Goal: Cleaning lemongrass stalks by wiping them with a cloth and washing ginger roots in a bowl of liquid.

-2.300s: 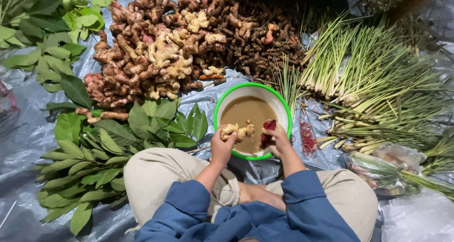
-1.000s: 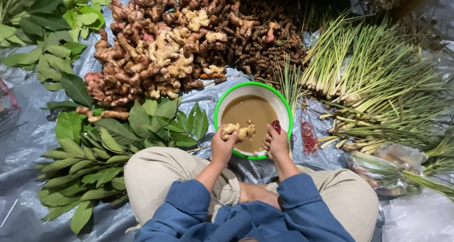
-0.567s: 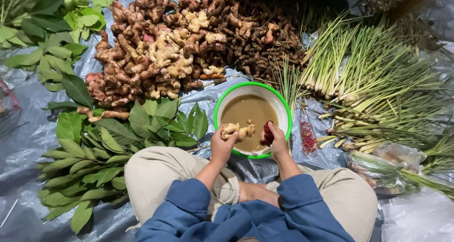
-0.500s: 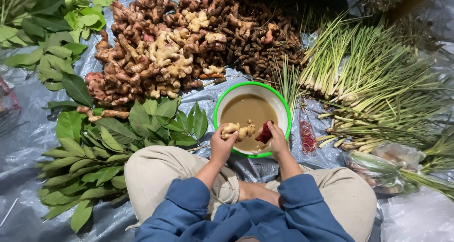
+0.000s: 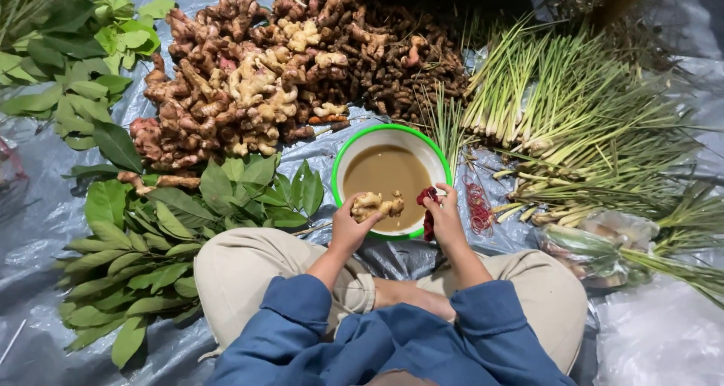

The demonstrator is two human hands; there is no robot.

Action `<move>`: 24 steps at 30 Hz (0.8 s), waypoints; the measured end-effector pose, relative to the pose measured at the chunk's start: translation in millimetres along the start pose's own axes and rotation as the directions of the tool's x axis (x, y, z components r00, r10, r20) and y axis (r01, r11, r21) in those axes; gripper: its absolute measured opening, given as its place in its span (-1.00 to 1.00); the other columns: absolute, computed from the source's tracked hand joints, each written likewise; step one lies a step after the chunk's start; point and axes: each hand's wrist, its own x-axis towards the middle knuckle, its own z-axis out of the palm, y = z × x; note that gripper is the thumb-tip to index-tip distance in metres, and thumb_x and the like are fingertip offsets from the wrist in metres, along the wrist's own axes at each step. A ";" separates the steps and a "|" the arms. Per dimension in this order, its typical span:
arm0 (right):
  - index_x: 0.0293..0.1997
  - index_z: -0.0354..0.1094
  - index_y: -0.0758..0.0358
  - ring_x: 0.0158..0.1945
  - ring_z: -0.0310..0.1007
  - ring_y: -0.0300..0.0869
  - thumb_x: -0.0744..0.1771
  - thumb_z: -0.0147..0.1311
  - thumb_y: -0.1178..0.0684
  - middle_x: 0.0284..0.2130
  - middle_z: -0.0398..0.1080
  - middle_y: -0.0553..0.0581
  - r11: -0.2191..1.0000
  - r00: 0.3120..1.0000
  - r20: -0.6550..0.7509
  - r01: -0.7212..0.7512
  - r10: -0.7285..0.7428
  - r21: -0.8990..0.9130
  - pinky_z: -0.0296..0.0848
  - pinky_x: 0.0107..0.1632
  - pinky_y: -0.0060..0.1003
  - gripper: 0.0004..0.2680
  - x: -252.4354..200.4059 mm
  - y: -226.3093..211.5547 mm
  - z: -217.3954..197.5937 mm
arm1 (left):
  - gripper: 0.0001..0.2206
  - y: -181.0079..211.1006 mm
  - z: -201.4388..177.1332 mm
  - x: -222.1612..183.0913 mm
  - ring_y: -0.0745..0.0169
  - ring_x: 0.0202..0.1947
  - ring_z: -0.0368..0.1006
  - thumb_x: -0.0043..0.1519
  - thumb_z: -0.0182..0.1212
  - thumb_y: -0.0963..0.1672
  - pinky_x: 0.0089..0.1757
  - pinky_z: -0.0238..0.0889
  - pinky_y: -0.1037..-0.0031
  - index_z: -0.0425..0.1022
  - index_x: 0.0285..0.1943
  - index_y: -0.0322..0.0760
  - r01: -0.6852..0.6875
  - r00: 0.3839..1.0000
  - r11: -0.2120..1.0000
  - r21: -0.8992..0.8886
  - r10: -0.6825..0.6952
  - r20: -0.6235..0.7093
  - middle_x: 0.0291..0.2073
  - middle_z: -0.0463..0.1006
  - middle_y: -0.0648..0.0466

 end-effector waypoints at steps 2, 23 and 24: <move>0.23 0.02 0.25 -0.54 0.28 -0.16 0.38 0.07 0.05 -0.21 0.25 0.24 0.997 0.997 -0.077 -0.005 -0.001 -0.072 0.27 -0.56 -0.32 -0.67 -10.0 -2.5 2.2 | -0.47 -1.0 1.7 -3.3 -0.14 -0.07 0.60 -0.10 0.63 -0.10 -0.07 0.48 0.21 0.60 0.10 -0.06 -0.035 0.999 0.999 0.029 0.035 0.016 -0.16 0.68 -0.13; 0.13 0.50 -0.11 -0.06 0.58 -0.01 0.32 0.23 -0.05 -0.12 0.59 0.12 0.888 0.983 0.180 0.122 -0.045 -0.444 0.49 0.01 -0.14 -0.75 -22.3 23.2 12.3 | -0.59 26.7 2.9 -17.7 -0.05 -0.20 0.63 -0.05 0.61 -0.13 -0.15 0.48 0.28 0.67 0.01 -0.04 -0.402 0.902 0.906 0.133 0.366 0.230 -0.27 0.70 0.00; 0.09 0.52 -0.09 -0.08 0.58 0.03 0.32 0.24 -0.08 -0.15 0.59 0.14 0.877 0.981 0.191 0.110 -0.022 -0.468 0.48 0.00 -0.10 -0.77 -19.6 26.6 12.9 | -0.61 24.0 1.1 -15.6 -0.05 -0.21 0.62 -0.02 0.59 -0.12 -0.16 0.48 0.30 0.66 0.01 -0.06 -0.472 0.867 0.870 0.141 0.430 0.250 -0.26 0.69 0.01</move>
